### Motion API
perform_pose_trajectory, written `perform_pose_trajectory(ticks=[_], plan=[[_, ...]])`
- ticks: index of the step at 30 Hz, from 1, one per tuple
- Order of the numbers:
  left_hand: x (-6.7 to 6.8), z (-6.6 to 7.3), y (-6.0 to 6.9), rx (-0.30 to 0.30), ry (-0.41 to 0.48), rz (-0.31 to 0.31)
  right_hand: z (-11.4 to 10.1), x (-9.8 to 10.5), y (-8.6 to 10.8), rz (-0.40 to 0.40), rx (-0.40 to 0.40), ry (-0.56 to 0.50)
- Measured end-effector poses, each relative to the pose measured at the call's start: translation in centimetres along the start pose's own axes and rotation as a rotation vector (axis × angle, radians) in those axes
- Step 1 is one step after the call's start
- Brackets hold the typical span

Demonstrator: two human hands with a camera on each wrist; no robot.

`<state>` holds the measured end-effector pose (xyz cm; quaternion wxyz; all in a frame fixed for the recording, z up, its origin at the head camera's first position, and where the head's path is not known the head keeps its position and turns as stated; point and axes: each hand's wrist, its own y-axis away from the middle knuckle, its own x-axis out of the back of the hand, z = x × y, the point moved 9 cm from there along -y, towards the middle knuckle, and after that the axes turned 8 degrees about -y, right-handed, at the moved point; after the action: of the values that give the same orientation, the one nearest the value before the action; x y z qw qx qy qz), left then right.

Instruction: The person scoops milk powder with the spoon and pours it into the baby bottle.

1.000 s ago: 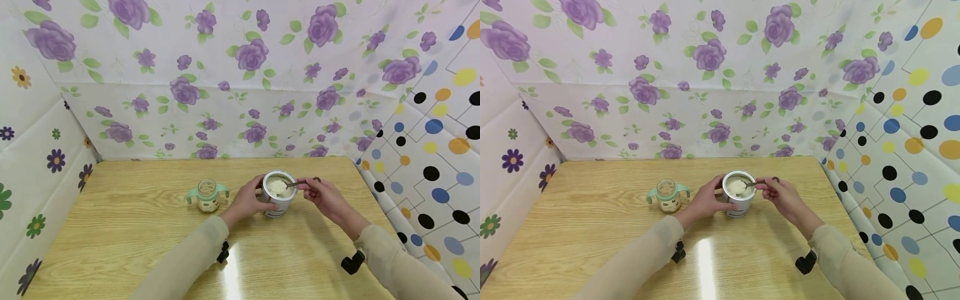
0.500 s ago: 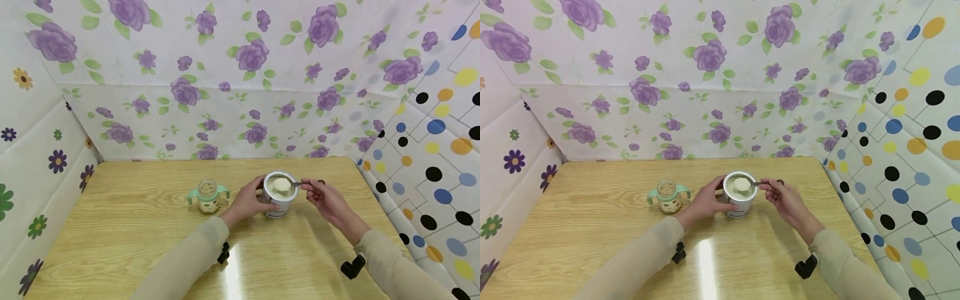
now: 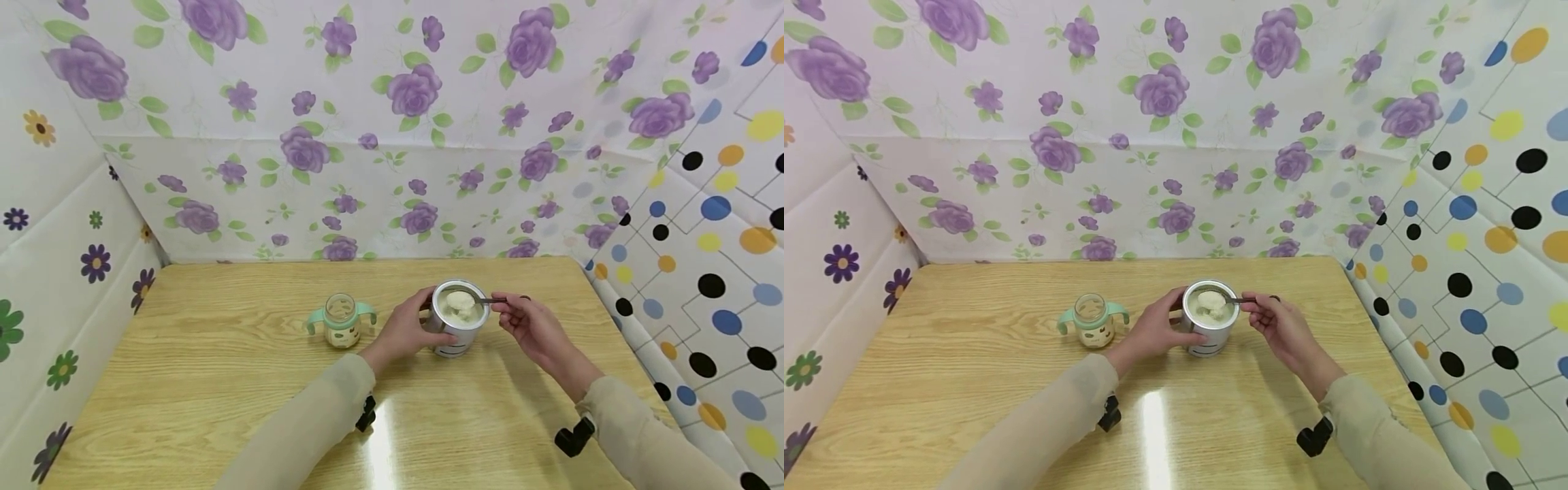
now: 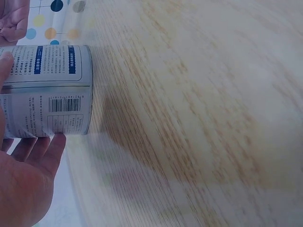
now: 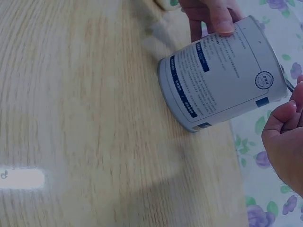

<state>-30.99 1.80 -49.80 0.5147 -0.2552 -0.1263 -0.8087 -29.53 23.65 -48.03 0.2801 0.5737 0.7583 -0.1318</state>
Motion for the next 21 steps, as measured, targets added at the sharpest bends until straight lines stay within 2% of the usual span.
perform_pose_trajectory(ticks=[8, 15, 21], plan=[[-0.08, -0.07, -0.02, 0.007, 0.025, -0.002, 0.05, -0.12, 0.10, -0.015, 0.018, 0.015], [-0.16, -0.11, -0.10, 0.000, 0.037, 0.002, 0.65, -0.02, -0.15, 0.017, -0.030, -0.097], [-0.16, -0.17, -0.11, 0.002, 0.044, 0.008, 0.71, 0.25, -0.37, 0.074, -0.038, -0.175]])
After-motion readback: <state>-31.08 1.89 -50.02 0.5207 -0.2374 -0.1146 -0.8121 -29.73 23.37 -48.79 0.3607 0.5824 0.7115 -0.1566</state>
